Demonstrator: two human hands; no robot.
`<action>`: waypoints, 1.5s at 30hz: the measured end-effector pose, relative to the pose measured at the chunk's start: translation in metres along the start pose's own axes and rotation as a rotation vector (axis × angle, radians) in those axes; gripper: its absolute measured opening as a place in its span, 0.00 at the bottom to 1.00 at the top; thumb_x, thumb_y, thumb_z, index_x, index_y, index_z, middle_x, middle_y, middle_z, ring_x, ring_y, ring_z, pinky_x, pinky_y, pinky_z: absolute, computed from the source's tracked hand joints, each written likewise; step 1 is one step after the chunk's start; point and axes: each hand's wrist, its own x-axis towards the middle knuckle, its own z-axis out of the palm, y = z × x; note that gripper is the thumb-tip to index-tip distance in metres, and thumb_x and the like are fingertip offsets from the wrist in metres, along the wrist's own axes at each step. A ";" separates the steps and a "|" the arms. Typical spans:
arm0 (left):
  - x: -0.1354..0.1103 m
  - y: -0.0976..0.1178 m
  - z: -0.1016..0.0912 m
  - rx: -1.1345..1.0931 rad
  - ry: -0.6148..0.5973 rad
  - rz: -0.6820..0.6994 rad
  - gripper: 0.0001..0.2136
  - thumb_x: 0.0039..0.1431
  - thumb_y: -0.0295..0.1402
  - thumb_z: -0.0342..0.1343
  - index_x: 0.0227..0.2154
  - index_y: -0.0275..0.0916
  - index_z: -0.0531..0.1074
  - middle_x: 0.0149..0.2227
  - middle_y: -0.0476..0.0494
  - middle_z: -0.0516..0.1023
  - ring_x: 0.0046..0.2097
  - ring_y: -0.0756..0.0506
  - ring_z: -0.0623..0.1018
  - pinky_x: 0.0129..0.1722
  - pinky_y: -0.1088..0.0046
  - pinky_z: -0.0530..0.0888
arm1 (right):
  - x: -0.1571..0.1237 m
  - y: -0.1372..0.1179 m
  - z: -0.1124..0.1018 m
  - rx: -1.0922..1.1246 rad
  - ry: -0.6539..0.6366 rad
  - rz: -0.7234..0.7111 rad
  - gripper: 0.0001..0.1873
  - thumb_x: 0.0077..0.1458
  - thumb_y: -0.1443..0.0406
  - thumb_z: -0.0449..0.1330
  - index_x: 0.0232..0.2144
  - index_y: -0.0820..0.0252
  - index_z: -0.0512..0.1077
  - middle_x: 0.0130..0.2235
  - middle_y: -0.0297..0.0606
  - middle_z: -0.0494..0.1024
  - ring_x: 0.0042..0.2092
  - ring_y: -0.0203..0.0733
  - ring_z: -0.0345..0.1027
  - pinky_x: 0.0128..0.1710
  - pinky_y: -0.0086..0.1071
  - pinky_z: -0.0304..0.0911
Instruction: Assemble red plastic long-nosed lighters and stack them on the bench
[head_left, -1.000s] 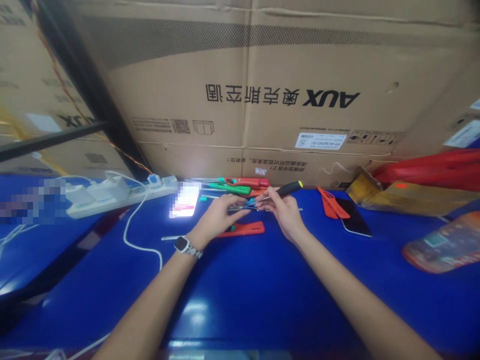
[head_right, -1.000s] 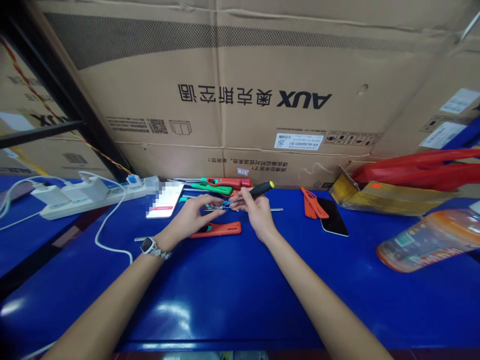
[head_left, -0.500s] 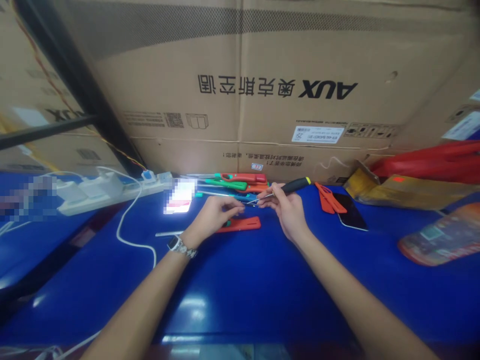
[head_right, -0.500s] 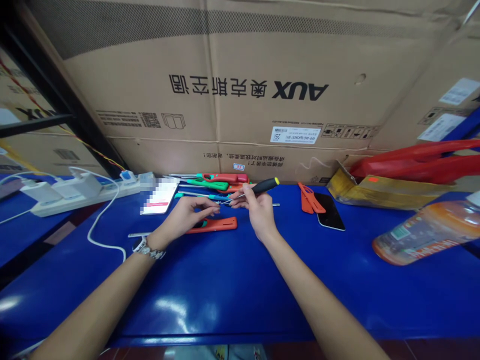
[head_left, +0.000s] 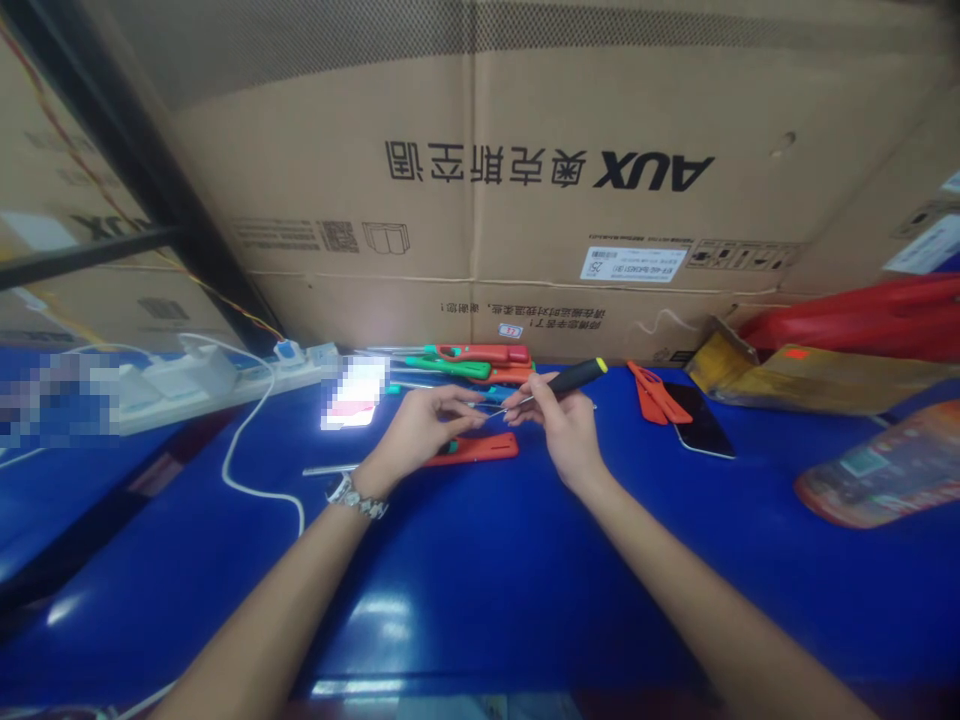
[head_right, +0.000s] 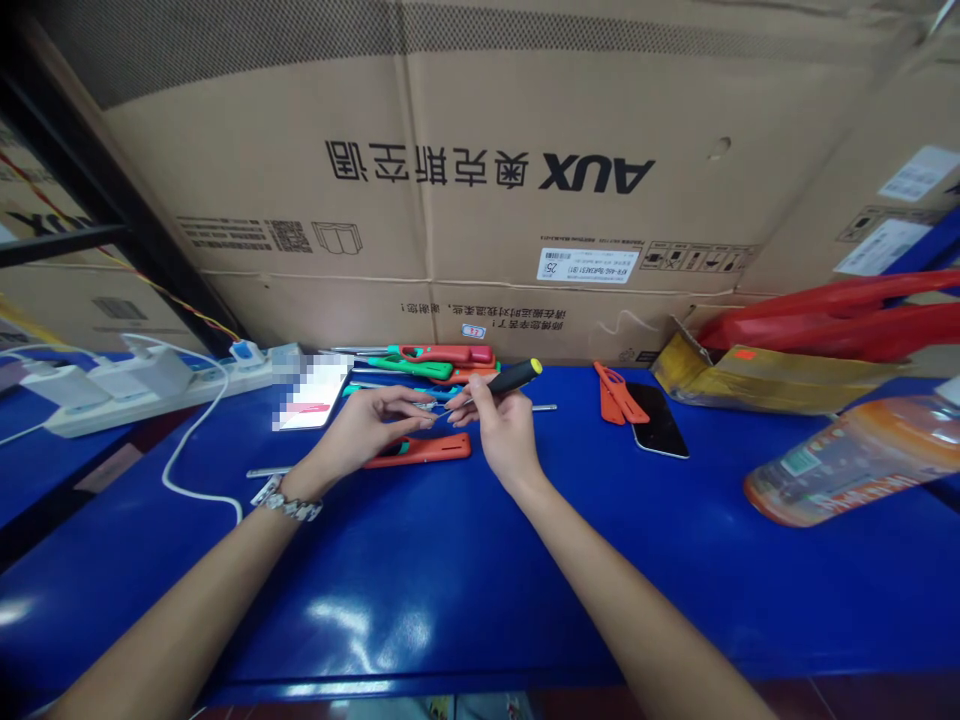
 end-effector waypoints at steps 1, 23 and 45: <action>0.000 0.000 0.000 -0.002 0.001 0.001 0.16 0.54 0.33 0.64 0.45 0.36 0.76 0.38 0.40 0.85 0.43 0.41 0.84 0.39 0.66 0.82 | 0.000 0.000 0.000 -0.004 -0.004 -0.001 0.18 0.53 0.51 0.65 0.28 0.60 0.71 0.26 0.36 0.80 0.25 0.37 0.74 0.27 0.31 0.72; -0.006 0.019 0.006 0.093 0.001 0.039 0.12 0.55 0.31 0.63 0.43 0.35 0.77 0.36 0.41 0.85 0.40 0.42 0.84 0.38 0.70 0.79 | -0.003 -0.005 0.002 -0.043 -0.028 -0.114 0.15 0.58 0.53 0.62 0.30 0.59 0.71 0.27 0.34 0.79 0.26 0.37 0.74 0.29 0.32 0.72; -0.006 0.015 0.008 0.233 -0.030 0.138 0.09 0.59 0.31 0.60 0.43 0.37 0.77 0.38 0.43 0.84 0.42 0.43 0.83 0.46 0.67 0.77 | -0.003 -0.004 0.002 -0.131 -0.050 -0.095 0.19 0.57 0.50 0.61 0.29 0.59 0.71 0.26 0.35 0.79 0.25 0.37 0.73 0.28 0.31 0.71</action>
